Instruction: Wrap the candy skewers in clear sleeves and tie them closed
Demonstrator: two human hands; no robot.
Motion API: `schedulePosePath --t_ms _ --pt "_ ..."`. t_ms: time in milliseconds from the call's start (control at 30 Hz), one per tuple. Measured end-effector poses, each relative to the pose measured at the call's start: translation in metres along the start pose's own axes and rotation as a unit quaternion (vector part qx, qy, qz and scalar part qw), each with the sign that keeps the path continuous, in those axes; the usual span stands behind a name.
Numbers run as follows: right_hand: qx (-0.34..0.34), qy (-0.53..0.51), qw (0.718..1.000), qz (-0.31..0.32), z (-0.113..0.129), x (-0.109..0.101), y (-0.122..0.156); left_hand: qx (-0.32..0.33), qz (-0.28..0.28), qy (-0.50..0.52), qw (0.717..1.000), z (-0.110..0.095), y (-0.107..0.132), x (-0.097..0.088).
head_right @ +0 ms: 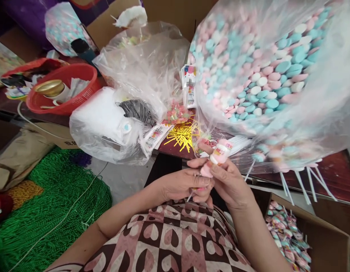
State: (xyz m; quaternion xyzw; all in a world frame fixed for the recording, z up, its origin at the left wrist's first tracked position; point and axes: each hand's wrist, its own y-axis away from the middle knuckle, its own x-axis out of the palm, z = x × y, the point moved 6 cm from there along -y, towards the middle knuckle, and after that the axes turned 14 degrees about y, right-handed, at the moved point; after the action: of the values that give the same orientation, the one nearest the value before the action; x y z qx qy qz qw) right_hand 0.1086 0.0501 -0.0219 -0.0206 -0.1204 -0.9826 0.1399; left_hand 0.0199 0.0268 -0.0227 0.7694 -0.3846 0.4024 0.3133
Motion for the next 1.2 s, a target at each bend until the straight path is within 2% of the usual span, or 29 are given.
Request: schedulePosePath --t_ms 67,100,133,200,233,267,300,333,367,433,467,500,533,567,600,700,733,767,833,900,933,1000,1067,1133,1200 --pt "-0.023 0.004 0.999 -0.045 0.0 0.009 -0.004 0.032 -0.05 -0.111 0.992 -0.005 0.002 -0.009" --pt "-0.041 0.003 0.996 -0.079 0.001 0.011 -0.006 0.062 -0.094 -0.195 0.974 -0.011 0.003 -0.015" --pt "-0.057 0.002 0.992 -0.114 0.001 0.013 -0.007 0.096 -0.144 -0.288 0.942 -0.018 0.005 -0.021" --pt "-0.079 0.002 0.981 -0.177 0.0 0.014 -0.009 0.167 -0.233 -0.445 0.849 -0.033 0.012 -0.027" --pt "-0.085 0.006 0.975 -0.203 0.0 0.013 -0.009 0.195 -0.262 -0.488 0.81 -0.037 0.015 -0.029" --pt "-0.087 0.012 0.972 -0.218 0.001 0.011 -0.009 0.211 -0.276 -0.504 0.791 -0.04 0.017 -0.031" --pt "-0.085 0.021 0.973 -0.215 0.002 0.009 -0.01 0.214 -0.275 -0.496 0.795 -0.04 0.018 -0.033" --pt "-0.079 0.031 0.977 -0.193 0.004 0.009 -0.011 0.206 -0.258 -0.463 0.823 -0.039 0.018 -0.035" --pt "-0.069 0.041 0.984 -0.158 0.006 0.008 -0.012 0.188 -0.227 -0.407 0.864 -0.036 0.017 -0.037" --pt "-0.049 0.063 0.993 -0.082 0.009 0.009 -0.015 0.134 -0.141 -0.271 0.942 -0.029 0.016 -0.035" --pt "-0.045 0.072 0.994 -0.063 0.011 0.009 -0.016 0.111 -0.103 -0.214 0.965 -0.026 0.016 -0.032" --pt "-0.047 0.079 0.994 -0.063 0.012 0.008 -0.017 0.099 -0.082 -0.179 0.975 -0.025 0.017 -0.03" --pt "-0.054 0.082 0.992 -0.078 0.013 0.008 -0.019 0.105 -0.086 -0.176 0.975 -0.027 0.018 -0.029" --pt "-0.064 0.085 0.989 -0.103 0.014 0.008 -0.021 0.127 -0.116 -0.206 0.963 -0.031 0.02 -0.03" --pt "-0.078 0.089 0.985 -0.128 0.016 0.01 -0.024 0.162 -0.166 -0.259 0.938 -0.037 0.023 -0.033" --pt "-0.115 0.138 0.971 -0.16 0.021 0.019 -0.036 0.259 -0.315 -0.413 0.815 -0.058 0.038 -0.041" --pt "-0.124 0.177 0.966 -0.144 0.024 0.023 -0.043 0.275 -0.338 -0.428 0.792 -0.062 0.042 -0.044" --pt "-0.135 0.23 0.956 -0.123 0.027 0.025 -0.05 0.281 -0.347 -0.418 0.791 -0.066 0.046 -0.049" --pt "-0.166 0.361 0.913 -0.094 0.034 0.025 -0.065 0.287 -0.341 -0.331 0.832 -0.071 0.051 -0.061" --pt "-0.204 0.501 0.834 -0.108 0.04 0.02 -0.08 0.301 -0.321 -0.197 0.876 -0.076 0.055 -0.071" --pt "-0.208 0.567 0.79 -0.104 0.039 0.019 -0.088 0.311 -0.311 -0.134 0.888 -0.078 0.057 -0.075" --pt "-0.197 0.676 0.706 -0.081 0.034 0.019 -0.102 0.329 -0.297 -0.045 0.895 -0.081 0.059 -0.079" --pt "-0.18 0.743 0.642 -0.06 0.029 0.022 -0.11 0.333 -0.289 0.006 0.897 -0.08 0.059 -0.081" --pt "-0.168 0.772 0.611 -0.055 0.026 0.025 -0.113 0.332 -0.282 0.037 0.899 -0.077 0.057 -0.081" --pt "-0.159 0.777 0.607 -0.058 0.026 0.025 -0.114 0.332 -0.279 0.052 0.899 -0.075 0.056 -0.081"
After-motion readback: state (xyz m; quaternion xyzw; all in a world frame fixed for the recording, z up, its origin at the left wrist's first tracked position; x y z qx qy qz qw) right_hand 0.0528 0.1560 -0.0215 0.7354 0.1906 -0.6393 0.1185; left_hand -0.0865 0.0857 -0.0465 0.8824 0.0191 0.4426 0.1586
